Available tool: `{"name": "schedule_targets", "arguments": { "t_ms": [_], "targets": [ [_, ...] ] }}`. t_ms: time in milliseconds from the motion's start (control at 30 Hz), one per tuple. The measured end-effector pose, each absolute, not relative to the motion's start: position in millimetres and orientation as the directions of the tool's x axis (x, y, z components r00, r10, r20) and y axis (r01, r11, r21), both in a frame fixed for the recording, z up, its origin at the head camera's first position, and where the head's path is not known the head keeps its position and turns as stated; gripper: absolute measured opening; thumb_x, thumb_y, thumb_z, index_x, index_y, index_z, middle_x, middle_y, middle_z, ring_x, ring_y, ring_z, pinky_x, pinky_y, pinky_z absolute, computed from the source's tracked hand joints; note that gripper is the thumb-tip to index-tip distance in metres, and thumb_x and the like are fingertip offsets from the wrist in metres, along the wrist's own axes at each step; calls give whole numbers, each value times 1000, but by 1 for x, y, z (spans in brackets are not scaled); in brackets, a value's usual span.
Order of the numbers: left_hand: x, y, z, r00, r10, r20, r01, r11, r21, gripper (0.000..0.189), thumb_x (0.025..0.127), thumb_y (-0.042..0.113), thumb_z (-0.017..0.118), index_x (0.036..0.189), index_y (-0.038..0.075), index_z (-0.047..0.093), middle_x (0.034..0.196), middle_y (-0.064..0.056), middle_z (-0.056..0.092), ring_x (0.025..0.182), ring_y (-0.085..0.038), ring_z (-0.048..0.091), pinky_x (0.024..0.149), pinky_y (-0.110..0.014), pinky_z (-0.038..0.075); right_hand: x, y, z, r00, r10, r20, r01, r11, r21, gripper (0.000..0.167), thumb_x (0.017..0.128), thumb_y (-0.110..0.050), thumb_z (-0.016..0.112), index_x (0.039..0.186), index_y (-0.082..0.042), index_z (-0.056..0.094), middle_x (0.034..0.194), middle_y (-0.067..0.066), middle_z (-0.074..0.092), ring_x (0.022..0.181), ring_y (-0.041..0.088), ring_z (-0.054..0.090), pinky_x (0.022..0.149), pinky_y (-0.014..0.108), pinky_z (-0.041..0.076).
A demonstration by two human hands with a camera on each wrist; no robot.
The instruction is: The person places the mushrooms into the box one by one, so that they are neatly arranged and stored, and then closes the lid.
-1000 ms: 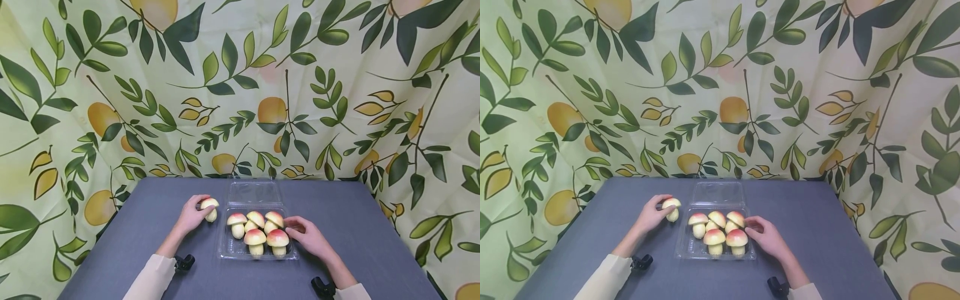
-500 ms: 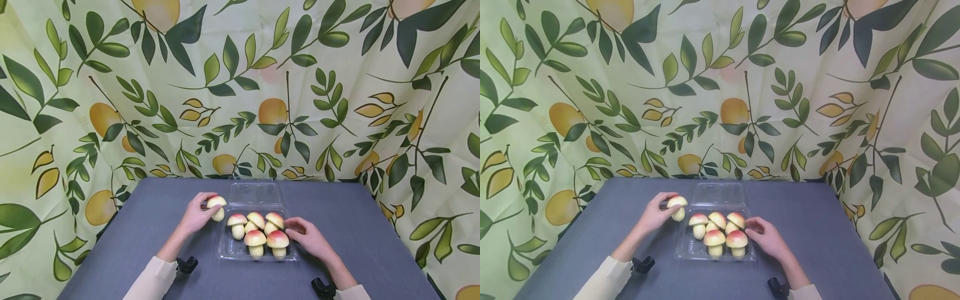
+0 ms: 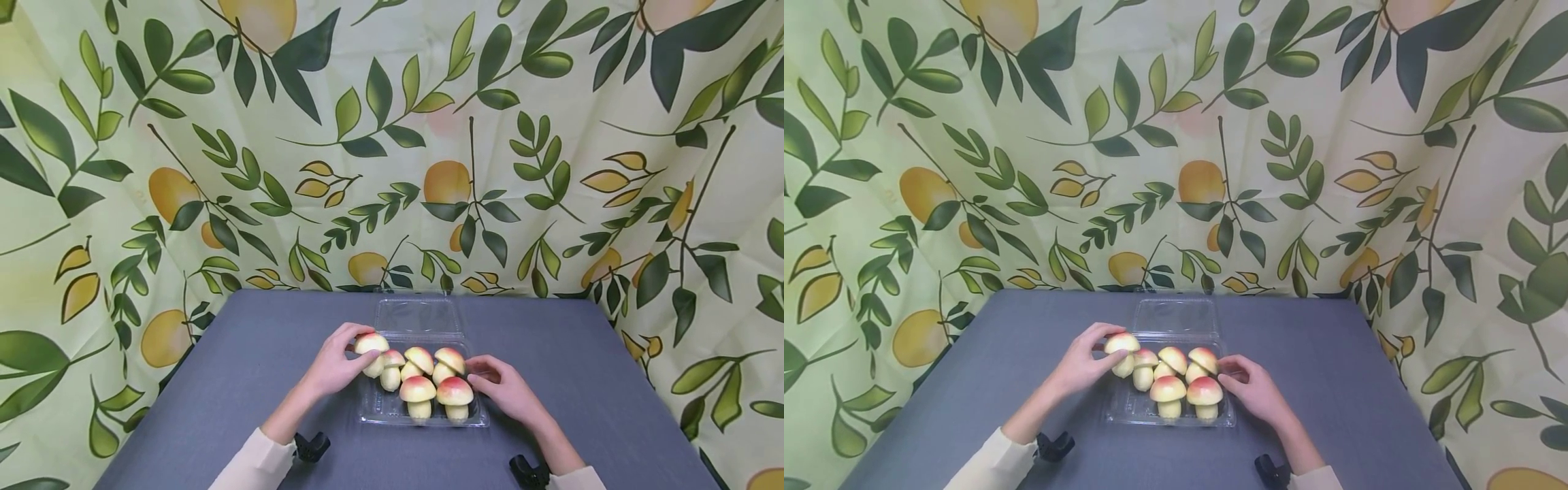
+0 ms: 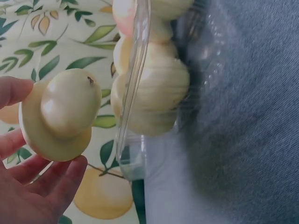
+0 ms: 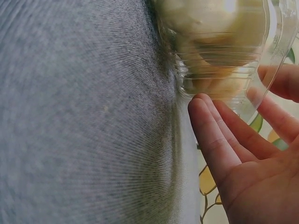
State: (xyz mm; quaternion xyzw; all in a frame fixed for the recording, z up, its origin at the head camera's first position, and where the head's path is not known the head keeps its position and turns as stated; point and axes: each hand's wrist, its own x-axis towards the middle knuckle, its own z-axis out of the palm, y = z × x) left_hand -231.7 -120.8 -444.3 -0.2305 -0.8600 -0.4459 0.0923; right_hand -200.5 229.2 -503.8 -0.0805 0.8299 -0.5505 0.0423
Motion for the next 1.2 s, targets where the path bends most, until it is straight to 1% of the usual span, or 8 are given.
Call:
{"name": "schedule_targets", "arguments": {
  "t_ms": [200, 333, 433, 700, 833, 967, 1100, 1200],
  "targets": [
    [-225, -116, -449, -852, 366, 373, 517, 482, 708, 37, 91, 25, 77, 122, 8, 69, 115, 4, 64, 106, -16, 61, 85, -36, 56, -200, 230, -504, -981, -194, 30, -99, 355, -929, 38, 98, -17, 69, 130, 2, 61, 121, 19, 65, 102, 25, 67, 79, 27, 57],
    [-220, -113, -453, -840, 384, 382, 535, 477, 697, 36, 91, 28, 77, 121, 10, 69, 115, 3, 64, 103, -16, 61, 85, -36, 56, -200, 230, -505, -981, -193, 34, -102, 354, -930, 38, 98, -17, 69, 130, 2, 61, 122, 19, 65, 102, 25, 67, 78, 27, 57],
    [-217, -112, -456, -839, 394, 375, 536, 481, 694, 35, 91, 29, 77, 121, 11, 68, 115, 4, 64, 102, -15, 61, 85, -34, 56, -200, 230, -506, -981, -190, 32, -100, 361, -927, 37, 98, -17, 69, 130, 1, 61, 121, 19, 65, 101, 25, 67, 78, 27, 57],
    [-210, -109, -466, -821, 426, 380, 560, 468, 684, 34, 91, 26, 77, 119, 11, 68, 115, 2, 63, 98, -14, 62, 84, -30, 57, -199, 229, -505, -982, -188, 32, -100, 366, -925, 37, 98, -18, 69, 129, 1, 62, 120, 18, 65, 100, 24, 67, 78, 28, 57],
    [-208, -107, -469, -823, 433, 369, 557, 484, 675, 35, 90, 27, 77, 120, 11, 67, 115, 4, 63, 98, -12, 61, 85, -30, 56, -199, 229, -505, -981, -192, 39, -109, 366, -924, 37, 98, -17, 69, 129, 1, 62, 120, 18, 65, 100, 24, 67, 78, 28, 57],
    [-206, -106, -472, -816, 448, 365, 569, 520, 637, 35, 89, 28, 77, 119, 12, 67, 114, 5, 62, 99, -11, 61, 87, -30, 55, -200, 230, -505, -978, -200, 54, -126, 370, -920, 36, 99, -16, 68, 129, 1, 62, 119, 18, 66, 100, 25, 67, 78, 28, 57],
    [-203, -107, -473, -800, 475, 367, 596, 555, 580, 36, 87, 28, 79, 116, 12, 66, 113, 4, 63, 101, -12, 60, 88, -32, 54, -200, 231, -505, -975, -210, 73, -148, 369, -918, 36, 99, -16, 68, 129, 2, 61, 119, 17, 66, 102, 26, 67, 79, 28, 57],
    [-202, -109, -473, -794, 497, 350, 602, 564, 565, 36, 86, 28, 80, 116, 12, 66, 112, 4, 63, 103, -13, 60, 90, -33, 53, -200, 231, -505, -974, -211, 78, -152, 365, -919, 36, 98, -16, 69, 129, 2, 62, 119, 17, 66, 103, 26, 66, 80, 28, 57]
  ]
}}
